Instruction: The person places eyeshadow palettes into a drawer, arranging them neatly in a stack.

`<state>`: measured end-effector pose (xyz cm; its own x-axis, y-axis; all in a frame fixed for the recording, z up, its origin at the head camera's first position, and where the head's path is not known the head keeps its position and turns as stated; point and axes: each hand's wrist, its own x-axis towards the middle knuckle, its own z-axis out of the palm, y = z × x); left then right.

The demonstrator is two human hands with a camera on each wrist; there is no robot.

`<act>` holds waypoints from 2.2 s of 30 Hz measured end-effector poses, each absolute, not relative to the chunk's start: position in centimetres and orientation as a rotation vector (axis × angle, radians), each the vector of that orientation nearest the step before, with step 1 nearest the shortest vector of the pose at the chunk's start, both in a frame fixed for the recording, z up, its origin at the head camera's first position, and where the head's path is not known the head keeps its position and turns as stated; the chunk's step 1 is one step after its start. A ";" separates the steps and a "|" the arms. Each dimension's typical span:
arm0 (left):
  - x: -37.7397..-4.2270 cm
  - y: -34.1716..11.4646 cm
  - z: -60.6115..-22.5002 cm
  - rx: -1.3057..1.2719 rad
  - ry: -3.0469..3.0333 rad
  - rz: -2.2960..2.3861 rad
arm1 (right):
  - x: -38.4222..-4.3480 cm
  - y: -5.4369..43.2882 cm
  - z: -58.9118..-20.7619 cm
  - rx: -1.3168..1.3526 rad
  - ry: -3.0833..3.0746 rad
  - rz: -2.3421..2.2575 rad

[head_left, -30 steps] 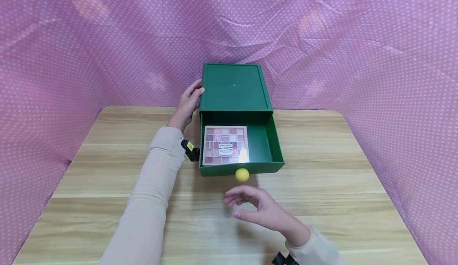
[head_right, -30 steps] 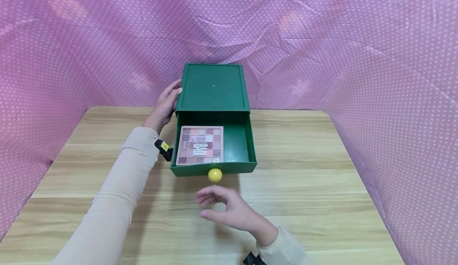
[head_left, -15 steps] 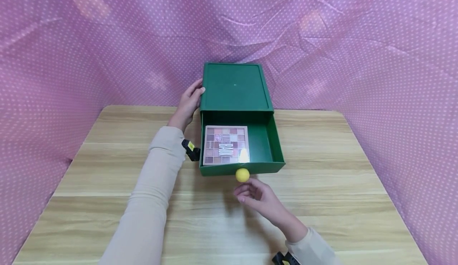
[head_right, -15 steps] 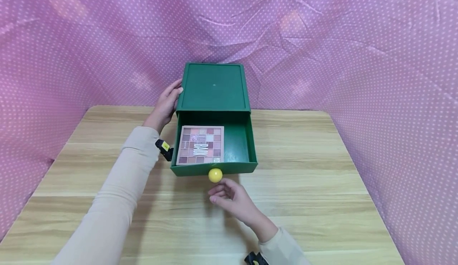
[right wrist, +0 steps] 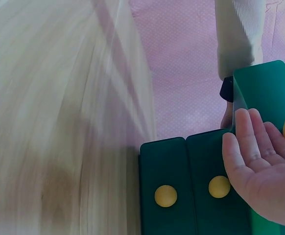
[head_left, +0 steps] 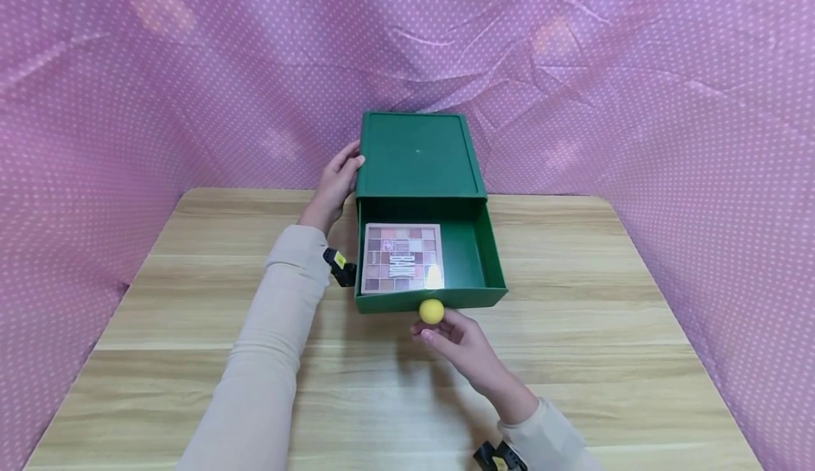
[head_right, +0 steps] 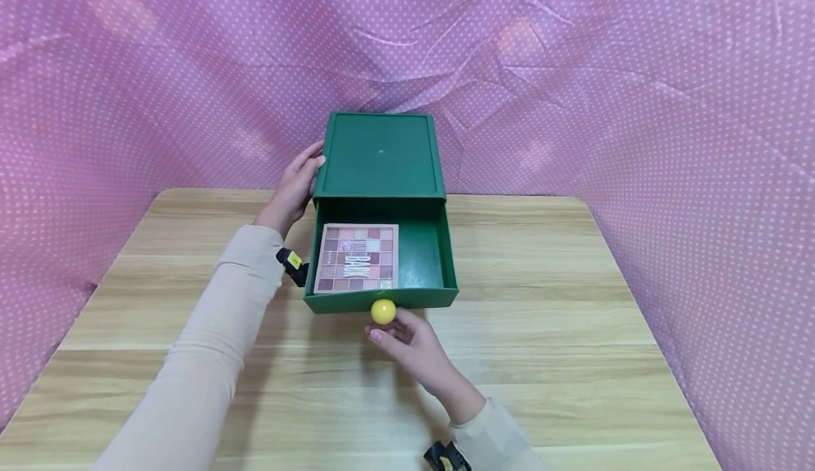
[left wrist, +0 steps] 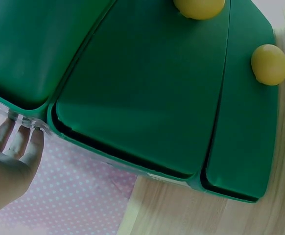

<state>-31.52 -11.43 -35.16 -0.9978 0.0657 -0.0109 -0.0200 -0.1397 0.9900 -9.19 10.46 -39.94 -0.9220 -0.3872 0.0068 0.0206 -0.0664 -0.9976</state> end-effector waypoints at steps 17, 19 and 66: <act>-31.4 -11.5 -35.2 0.044 2.041 2.325 | -9.5 10.3 -39.5 -0.367 1.900 -2.151; -31.4 -11.5 -35.2 0.046 2.044 2.326 | -9.6 10.2 -39.5 -0.382 1.895 -2.170; -31.5 -11.3 -35.1 0.060 2.043 2.324 | -16.5 9.3 -38.8 -0.352 2.028 -2.128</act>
<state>-31.50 -11.35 -35.14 -0.9981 0.0608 -0.0015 -0.0093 -0.1279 0.9917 -16.48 9.33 -38.80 -0.9555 -0.2915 0.0461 -0.0320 -0.0529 -0.9981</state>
